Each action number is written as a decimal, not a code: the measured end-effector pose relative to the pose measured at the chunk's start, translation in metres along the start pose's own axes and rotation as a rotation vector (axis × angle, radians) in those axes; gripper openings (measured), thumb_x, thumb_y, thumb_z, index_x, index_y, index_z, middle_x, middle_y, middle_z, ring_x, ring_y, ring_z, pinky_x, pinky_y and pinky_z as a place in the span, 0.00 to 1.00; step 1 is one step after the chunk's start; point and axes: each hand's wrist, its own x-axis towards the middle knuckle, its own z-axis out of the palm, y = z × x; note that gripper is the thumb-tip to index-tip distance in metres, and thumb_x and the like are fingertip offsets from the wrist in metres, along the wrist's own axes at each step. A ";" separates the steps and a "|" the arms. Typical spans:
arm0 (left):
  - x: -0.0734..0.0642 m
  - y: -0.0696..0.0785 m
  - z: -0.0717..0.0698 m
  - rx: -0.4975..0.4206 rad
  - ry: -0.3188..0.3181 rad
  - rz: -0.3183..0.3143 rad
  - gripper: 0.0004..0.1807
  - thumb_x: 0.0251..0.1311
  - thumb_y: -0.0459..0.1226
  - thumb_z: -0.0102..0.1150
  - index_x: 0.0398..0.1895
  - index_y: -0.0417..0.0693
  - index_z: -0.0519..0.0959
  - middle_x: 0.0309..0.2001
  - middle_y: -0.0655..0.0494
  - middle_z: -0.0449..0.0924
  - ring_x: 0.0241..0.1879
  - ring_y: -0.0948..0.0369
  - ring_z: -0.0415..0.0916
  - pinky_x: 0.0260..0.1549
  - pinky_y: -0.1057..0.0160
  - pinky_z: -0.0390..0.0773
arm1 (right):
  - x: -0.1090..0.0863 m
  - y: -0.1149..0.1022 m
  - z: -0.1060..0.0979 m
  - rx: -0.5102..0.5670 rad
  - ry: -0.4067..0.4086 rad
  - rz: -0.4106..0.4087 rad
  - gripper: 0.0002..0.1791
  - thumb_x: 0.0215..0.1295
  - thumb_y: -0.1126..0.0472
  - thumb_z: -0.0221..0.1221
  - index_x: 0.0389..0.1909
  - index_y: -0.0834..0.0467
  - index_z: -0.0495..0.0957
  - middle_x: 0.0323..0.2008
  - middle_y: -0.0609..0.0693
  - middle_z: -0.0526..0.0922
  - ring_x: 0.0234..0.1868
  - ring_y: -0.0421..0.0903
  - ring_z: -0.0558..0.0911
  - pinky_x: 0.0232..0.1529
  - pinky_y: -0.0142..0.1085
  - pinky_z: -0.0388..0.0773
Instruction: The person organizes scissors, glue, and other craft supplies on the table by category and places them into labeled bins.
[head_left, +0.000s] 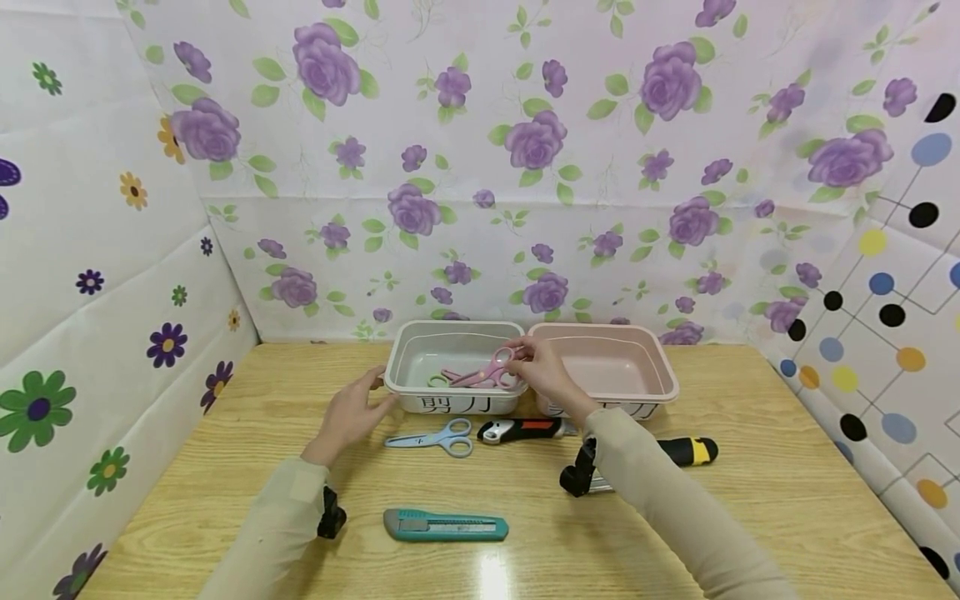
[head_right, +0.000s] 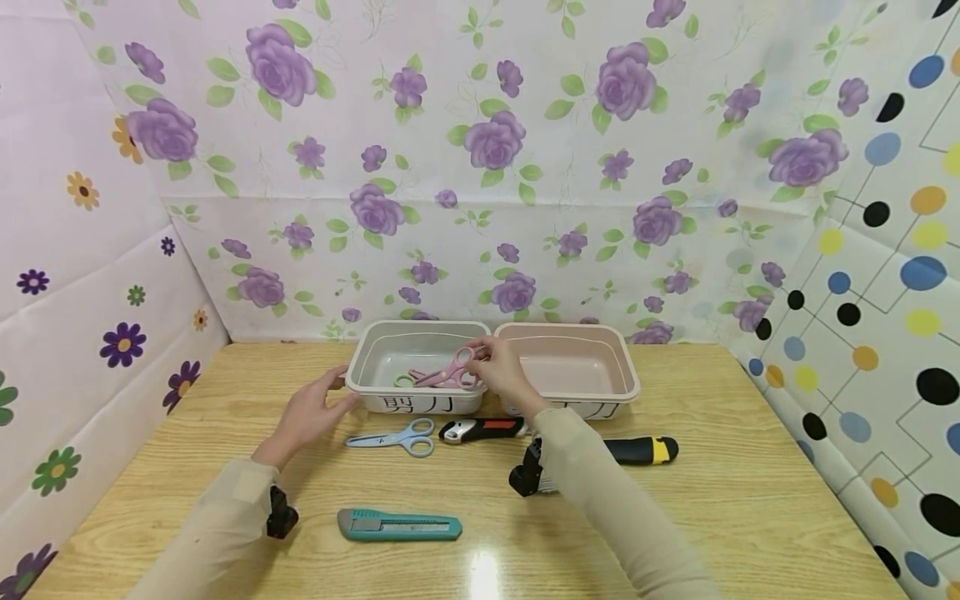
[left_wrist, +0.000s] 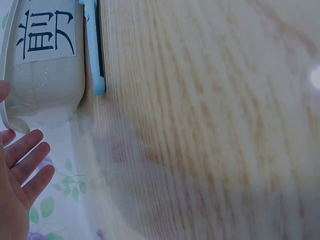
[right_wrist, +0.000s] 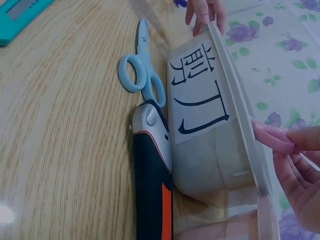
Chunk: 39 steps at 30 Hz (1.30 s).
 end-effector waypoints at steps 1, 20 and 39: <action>0.000 0.000 0.000 0.001 -0.001 -0.001 0.32 0.59 0.50 0.54 0.62 0.44 0.64 0.49 0.41 0.76 0.48 0.43 0.73 0.43 0.42 0.71 | 0.000 0.000 0.001 0.003 -0.001 -0.004 0.18 0.52 0.76 0.58 0.46 0.72 0.74 0.28 0.63 0.79 0.22 0.44 0.75 0.21 0.30 0.73; 0.000 -0.002 0.002 0.004 0.013 0.017 0.31 0.59 0.51 0.54 0.62 0.45 0.64 0.47 0.43 0.78 0.47 0.44 0.74 0.41 0.44 0.73 | 0.003 0.008 0.017 -0.019 0.051 0.009 0.13 0.50 0.76 0.58 0.39 0.74 0.76 0.28 0.61 0.81 0.24 0.41 0.77 0.26 0.33 0.77; 0.000 -0.003 0.003 -0.008 0.017 0.014 0.32 0.59 0.52 0.54 0.62 0.45 0.64 0.48 0.42 0.78 0.48 0.44 0.74 0.42 0.44 0.72 | 0.003 0.009 0.018 -0.309 0.048 -0.125 0.13 0.52 0.73 0.59 0.40 0.71 0.77 0.31 0.59 0.81 0.33 0.51 0.80 0.35 0.36 0.78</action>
